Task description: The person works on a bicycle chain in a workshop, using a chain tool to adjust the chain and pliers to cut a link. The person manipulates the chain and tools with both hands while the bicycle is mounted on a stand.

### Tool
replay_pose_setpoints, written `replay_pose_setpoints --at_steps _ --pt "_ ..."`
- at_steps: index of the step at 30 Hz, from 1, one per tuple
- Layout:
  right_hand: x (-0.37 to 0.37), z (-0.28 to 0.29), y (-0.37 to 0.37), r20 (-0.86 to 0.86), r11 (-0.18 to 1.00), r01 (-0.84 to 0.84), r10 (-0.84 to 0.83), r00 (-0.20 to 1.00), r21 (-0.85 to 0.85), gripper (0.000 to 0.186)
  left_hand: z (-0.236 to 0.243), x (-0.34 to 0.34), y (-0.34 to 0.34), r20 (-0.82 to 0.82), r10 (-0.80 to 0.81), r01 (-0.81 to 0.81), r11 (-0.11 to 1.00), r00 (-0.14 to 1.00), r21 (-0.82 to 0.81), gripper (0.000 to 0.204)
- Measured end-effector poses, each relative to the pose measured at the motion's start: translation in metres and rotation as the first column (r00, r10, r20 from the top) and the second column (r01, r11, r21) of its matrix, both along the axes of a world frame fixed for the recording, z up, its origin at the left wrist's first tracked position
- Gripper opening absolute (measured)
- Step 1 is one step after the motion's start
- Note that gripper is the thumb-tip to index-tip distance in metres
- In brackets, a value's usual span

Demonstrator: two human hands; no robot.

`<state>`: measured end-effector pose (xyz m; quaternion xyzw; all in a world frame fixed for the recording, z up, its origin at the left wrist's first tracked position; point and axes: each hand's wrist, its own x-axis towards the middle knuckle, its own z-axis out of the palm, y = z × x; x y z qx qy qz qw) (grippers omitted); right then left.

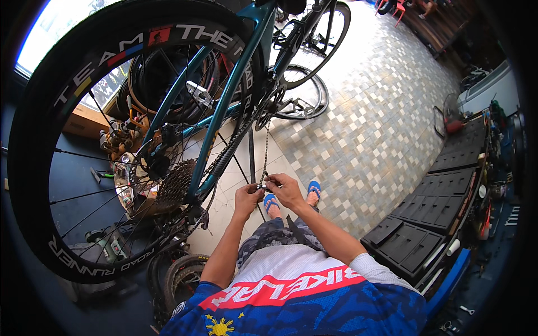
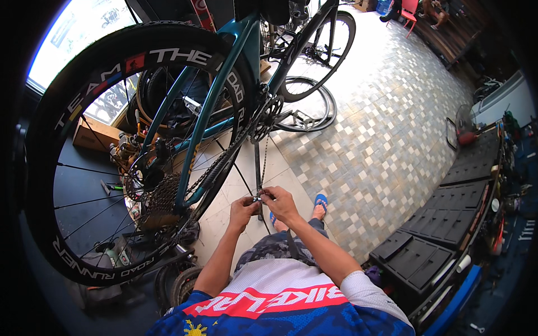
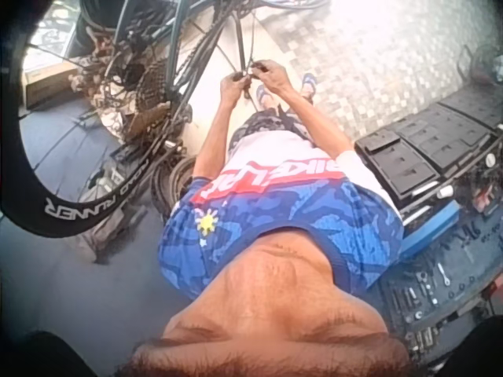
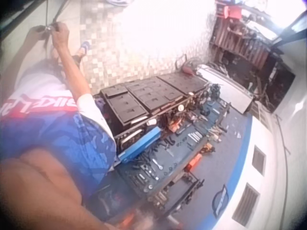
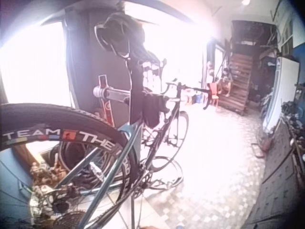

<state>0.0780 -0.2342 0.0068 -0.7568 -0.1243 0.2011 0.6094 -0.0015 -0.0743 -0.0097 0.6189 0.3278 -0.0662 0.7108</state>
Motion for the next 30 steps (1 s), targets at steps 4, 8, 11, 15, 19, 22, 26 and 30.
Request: replay_pose_setpoints --at_steps 4,8,11,15,19,22,26,30 --pt "0.000 -0.004 -0.003 0.181 0.992 -0.055 0.075 0.981 -0.113 0.018 -0.002 -0.003 -0.002 -0.069 -0.003 0.005 1.000 0.998 0.027 0.041" --pt "0.000 -0.009 -0.009 0.249 0.989 -0.058 0.090 0.964 -0.134 0.017 0.002 -0.004 -0.006 -0.129 0.038 -0.036 0.999 0.991 0.014 0.045" --pt "0.001 -0.016 -0.010 0.296 0.997 -0.037 0.058 0.953 -0.074 0.016 0.006 -0.003 -0.007 -0.101 0.034 -0.042 0.996 0.994 -0.075 0.044" --pt "0.002 -0.027 -0.008 0.340 1.000 0.013 -0.008 0.940 -0.013 0.018 0.011 0.003 0.004 -0.062 0.028 -0.043 0.967 0.998 -0.252 0.052" --pt "0.003 -0.035 -0.005 -0.359 0.893 0.212 -0.061 0.931 0.398 0.015 0.017 0.005 0.022 -0.099 -0.079 0.052 0.966 0.992 -0.252 0.037" --pt "0.015 -0.036 -0.011 -0.708 0.805 0.385 0.062 0.703 0.452 0.015 0.017 0.003 0.025 -0.085 -0.197 0.184 0.973 0.977 -0.138 0.029" --pt "0.032 -0.028 -0.008 -0.902 0.895 0.387 0.039 0.429 0.223 0.036 0.012 0.001 0.015 -0.012 -0.340 0.316 0.862 0.941 0.396 0.026" --pt "0.037 -0.015 0.011 -0.852 0.972 0.084 0.149 0.502 0.220 0.039 0.009 -0.004 0.006 -0.019 -0.292 0.282 0.900 0.956 0.333 0.026"
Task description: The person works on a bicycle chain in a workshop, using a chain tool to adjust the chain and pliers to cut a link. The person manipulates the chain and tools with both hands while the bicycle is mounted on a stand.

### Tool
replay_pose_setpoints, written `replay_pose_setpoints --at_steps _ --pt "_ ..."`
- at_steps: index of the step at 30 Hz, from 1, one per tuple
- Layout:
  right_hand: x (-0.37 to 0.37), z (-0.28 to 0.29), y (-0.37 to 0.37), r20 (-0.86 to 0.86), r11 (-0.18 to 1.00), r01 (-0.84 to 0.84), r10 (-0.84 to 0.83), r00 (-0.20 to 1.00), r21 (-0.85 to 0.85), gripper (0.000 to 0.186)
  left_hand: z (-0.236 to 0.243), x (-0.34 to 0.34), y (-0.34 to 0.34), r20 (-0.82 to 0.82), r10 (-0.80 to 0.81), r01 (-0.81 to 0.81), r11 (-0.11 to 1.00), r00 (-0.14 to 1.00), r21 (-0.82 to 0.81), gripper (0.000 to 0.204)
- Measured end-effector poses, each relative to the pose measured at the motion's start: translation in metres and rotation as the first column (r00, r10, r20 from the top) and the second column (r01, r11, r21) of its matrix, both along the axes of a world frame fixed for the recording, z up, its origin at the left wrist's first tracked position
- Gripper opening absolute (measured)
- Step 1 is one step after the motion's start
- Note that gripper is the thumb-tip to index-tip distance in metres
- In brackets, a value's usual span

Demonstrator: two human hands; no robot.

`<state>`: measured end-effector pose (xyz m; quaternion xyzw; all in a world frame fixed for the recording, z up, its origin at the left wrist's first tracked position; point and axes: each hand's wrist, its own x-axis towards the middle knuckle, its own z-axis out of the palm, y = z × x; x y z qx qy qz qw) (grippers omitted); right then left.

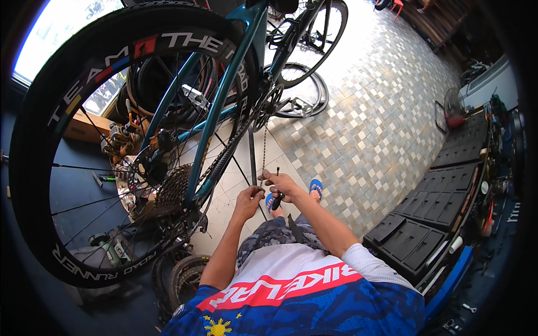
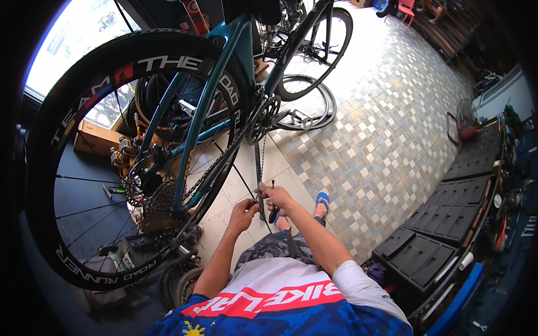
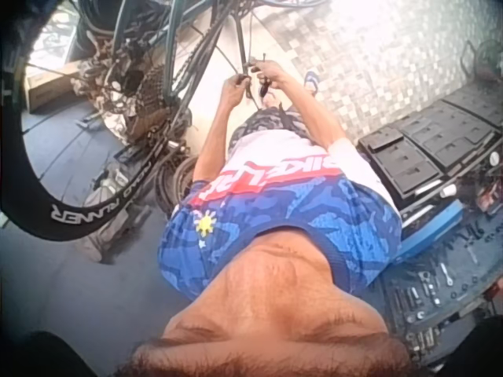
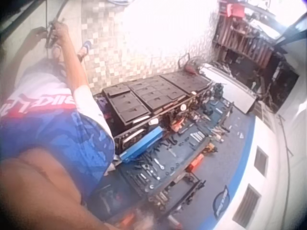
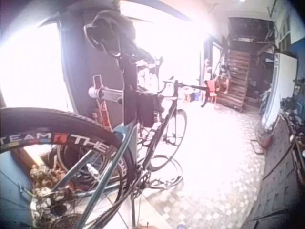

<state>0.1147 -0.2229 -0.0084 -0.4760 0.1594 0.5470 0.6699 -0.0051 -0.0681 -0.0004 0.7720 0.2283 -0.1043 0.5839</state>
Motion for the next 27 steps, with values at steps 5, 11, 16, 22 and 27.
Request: replay_pose_setpoints --at_steps 5,11,16,22,27 --pt "-0.002 0.009 0.016 -0.143 0.972 0.140 -0.114 0.983 0.188 0.029 0.001 -0.009 -0.002 -0.097 0.144 -0.164 0.957 0.985 -0.238 0.031" --pt "-0.005 0.010 0.022 -0.040 0.966 0.023 -0.013 0.999 0.258 0.026 0.001 -0.011 -0.001 -0.076 0.097 -0.119 0.921 0.992 -0.370 0.036" --pt "0.005 0.011 0.008 0.018 0.994 -0.066 0.065 0.998 0.087 0.029 0.015 -0.013 0.017 0.098 -0.261 0.257 0.965 0.960 0.056 0.028" --pt "0.007 -0.010 -0.006 0.297 0.978 -0.181 0.205 0.933 -0.104 0.033 0.014 -0.008 0.023 0.063 -0.224 0.222 0.975 0.973 0.029 0.018" --pt "0.007 -0.049 -0.008 0.492 0.893 -0.098 0.330 0.805 -0.439 0.039 -0.022 -0.011 0.007 -0.005 -0.246 0.245 0.966 0.969 0.080 0.021"
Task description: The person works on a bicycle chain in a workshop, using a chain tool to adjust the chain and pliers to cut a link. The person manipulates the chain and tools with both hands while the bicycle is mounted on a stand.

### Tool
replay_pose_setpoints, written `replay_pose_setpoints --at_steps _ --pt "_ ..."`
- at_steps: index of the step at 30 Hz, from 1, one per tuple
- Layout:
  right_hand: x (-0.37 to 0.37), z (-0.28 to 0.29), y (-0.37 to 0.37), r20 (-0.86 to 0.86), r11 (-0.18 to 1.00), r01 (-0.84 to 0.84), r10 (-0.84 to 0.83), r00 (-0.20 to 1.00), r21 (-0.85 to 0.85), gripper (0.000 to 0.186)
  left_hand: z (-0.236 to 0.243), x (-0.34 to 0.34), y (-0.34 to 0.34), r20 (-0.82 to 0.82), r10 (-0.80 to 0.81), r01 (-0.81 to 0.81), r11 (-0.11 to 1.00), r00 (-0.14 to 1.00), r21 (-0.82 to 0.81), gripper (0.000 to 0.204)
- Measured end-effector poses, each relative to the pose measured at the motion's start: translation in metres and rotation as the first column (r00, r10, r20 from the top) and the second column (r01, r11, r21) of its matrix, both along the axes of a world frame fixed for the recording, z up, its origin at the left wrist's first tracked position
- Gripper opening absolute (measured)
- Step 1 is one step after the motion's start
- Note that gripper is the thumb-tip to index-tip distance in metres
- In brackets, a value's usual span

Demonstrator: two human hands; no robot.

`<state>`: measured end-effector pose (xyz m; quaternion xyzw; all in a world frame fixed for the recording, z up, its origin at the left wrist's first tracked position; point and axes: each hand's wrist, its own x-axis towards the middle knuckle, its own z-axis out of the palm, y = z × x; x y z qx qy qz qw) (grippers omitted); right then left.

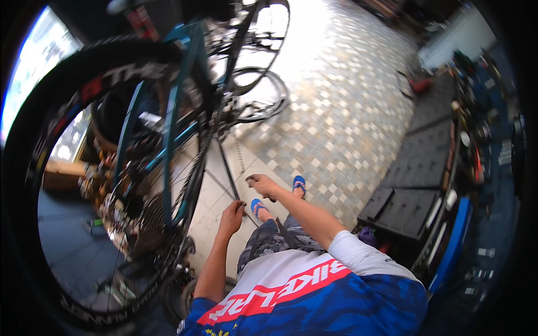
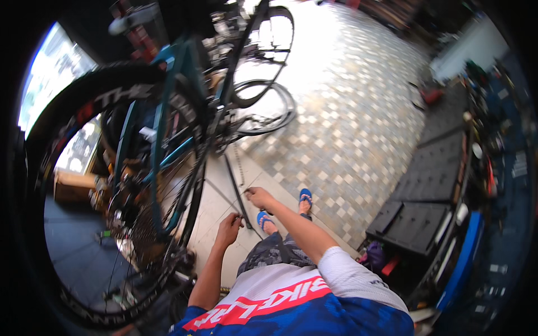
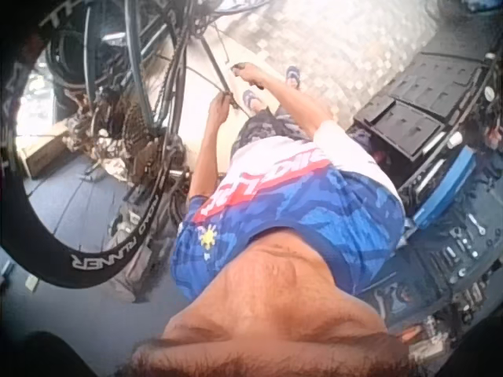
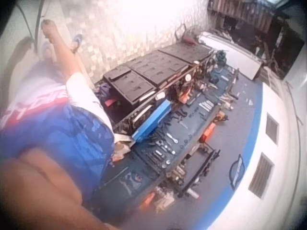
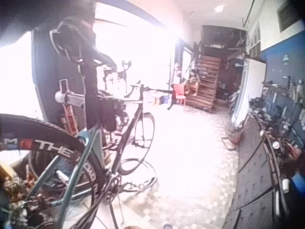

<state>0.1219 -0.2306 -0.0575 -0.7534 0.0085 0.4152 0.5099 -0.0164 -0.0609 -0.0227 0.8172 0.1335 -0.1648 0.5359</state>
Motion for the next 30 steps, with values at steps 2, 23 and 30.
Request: replay_pose_setpoints --at_steps 2,23,30 --pt "-0.006 -0.006 -0.012 -0.033 0.991 0.105 -0.108 0.994 -0.082 0.036 -0.013 -0.001 -0.015 0.031 -0.056 0.057 0.998 0.998 -0.027 0.022" --pt "-0.389 0.179 -0.372 0.534 0.293 0.956 -0.810 0.242 0.012 0.020 0.133 -0.074 -0.424 0.303 -0.891 0.934 0.280 0.339 -0.222 0.034" --pt "-0.556 0.257 -0.464 0.863 -0.227 0.972 -0.501 -0.062 -0.062 0.015 0.111 -0.142 -0.475 0.271 -0.927 0.958 0.214 0.261 -0.189 0.025"
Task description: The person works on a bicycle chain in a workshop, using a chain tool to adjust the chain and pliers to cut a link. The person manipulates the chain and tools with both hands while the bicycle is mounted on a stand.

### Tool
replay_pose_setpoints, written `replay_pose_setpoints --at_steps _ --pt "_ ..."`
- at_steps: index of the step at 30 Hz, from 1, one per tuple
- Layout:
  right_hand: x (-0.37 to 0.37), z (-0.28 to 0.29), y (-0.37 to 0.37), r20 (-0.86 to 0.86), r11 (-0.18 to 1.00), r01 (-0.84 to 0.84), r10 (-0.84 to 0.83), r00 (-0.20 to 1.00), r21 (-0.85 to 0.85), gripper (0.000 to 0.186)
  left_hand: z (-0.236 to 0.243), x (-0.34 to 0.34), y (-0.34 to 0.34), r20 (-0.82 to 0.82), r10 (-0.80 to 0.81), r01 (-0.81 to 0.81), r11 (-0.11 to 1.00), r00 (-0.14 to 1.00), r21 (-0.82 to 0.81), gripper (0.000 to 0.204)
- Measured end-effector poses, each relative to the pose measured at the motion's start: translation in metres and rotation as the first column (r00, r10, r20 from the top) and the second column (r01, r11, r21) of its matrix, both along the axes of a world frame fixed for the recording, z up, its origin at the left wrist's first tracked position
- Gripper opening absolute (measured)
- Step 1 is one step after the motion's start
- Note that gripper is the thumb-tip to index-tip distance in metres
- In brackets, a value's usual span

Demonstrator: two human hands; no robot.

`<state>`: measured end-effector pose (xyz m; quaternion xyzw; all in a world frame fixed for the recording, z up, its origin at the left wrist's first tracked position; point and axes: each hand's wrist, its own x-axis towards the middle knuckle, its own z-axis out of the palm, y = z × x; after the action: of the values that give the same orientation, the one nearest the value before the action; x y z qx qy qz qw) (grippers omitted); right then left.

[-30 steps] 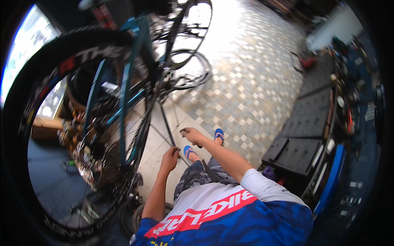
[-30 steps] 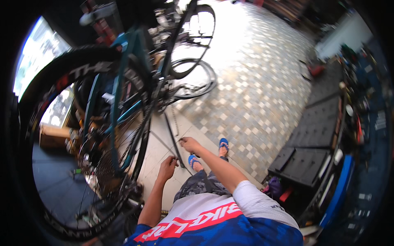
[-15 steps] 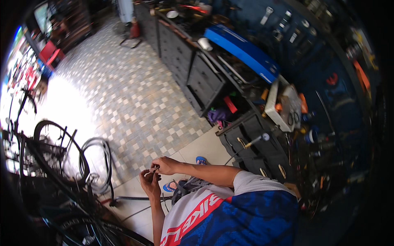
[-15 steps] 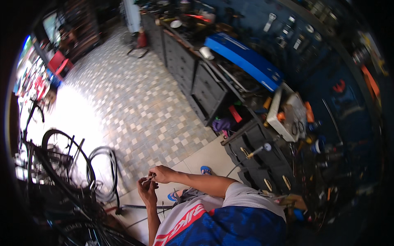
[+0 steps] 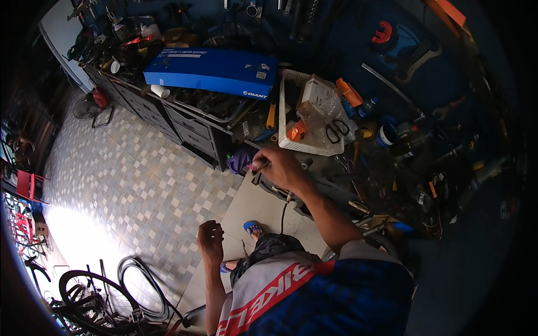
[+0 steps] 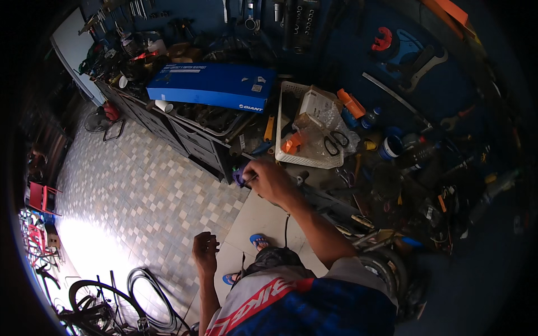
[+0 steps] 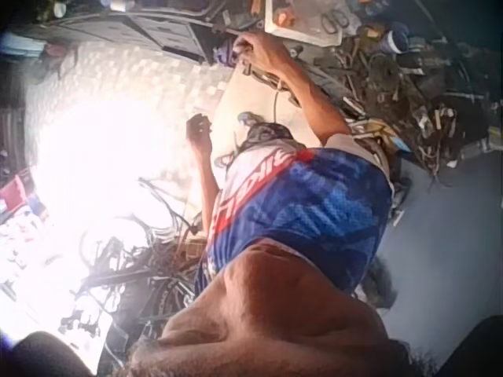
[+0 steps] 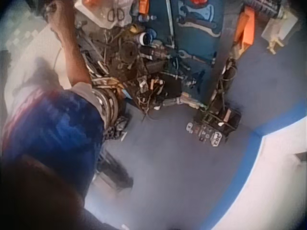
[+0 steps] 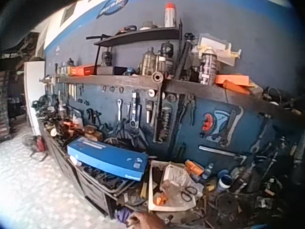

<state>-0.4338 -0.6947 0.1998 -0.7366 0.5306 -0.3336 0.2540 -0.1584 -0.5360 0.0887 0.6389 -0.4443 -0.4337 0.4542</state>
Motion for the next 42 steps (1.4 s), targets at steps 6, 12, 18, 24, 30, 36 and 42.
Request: replay_pose_setpoints --at_steps 6,12,18,24,30,36,42 --pt "-0.104 0.020 -0.052 -0.285 0.963 0.266 -0.241 0.928 0.050 0.016 -0.039 -0.022 0.010 -0.053 -0.024 0.030 0.993 0.998 0.116 0.020" --pt "-0.175 -0.025 -0.084 -0.051 0.932 0.274 -0.269 0.962 0.237 0.022 -0.057 -0.024 -0.008 -0.011 -0.112 0.112 0.985 0.994 0.129 0.020" --pt "-0.189 -0.035 -0.081 -0.217 0.878 0.225 -0.143 0.966 0.423 0.050 -0.050 -0.008 -0.029 0.084 -0.119 0.109 0.987 0.989 0.120 0.017" --pt "-0.167 0.019 -0.091 -0.072 0.971 0.219 -0.213 0.974 0.091 0.035 -0.052 0.028 0.018 0.137 0.071 -0.101 0.968 0.988 0.229 0.014" --pt "0.029 0.020 -0.089 0.290 0.962 -0.261 0.229 0.929 0.076 0.032 -0.039 0.054 0.112 0.250 0.363 -0.410 0.895 0.898 0.173 0.023" --pt "0.264 -0.008 0.013 -0.002 0.462 -0.843 0.877 0.480 0.275 0.028 -0.026 0.038 0.212 0.174 0.756 -0.771 0.585 0.631 0.252 0.042" --pt "0.401 -0.002 0.152 -0.119 -0.151 -0.966 0.977 -0.178 0.208 0.028 -0.054 -0.025 0.337 0.181 0.983 -0.947 -0.038 0.022 0.320 0.034"
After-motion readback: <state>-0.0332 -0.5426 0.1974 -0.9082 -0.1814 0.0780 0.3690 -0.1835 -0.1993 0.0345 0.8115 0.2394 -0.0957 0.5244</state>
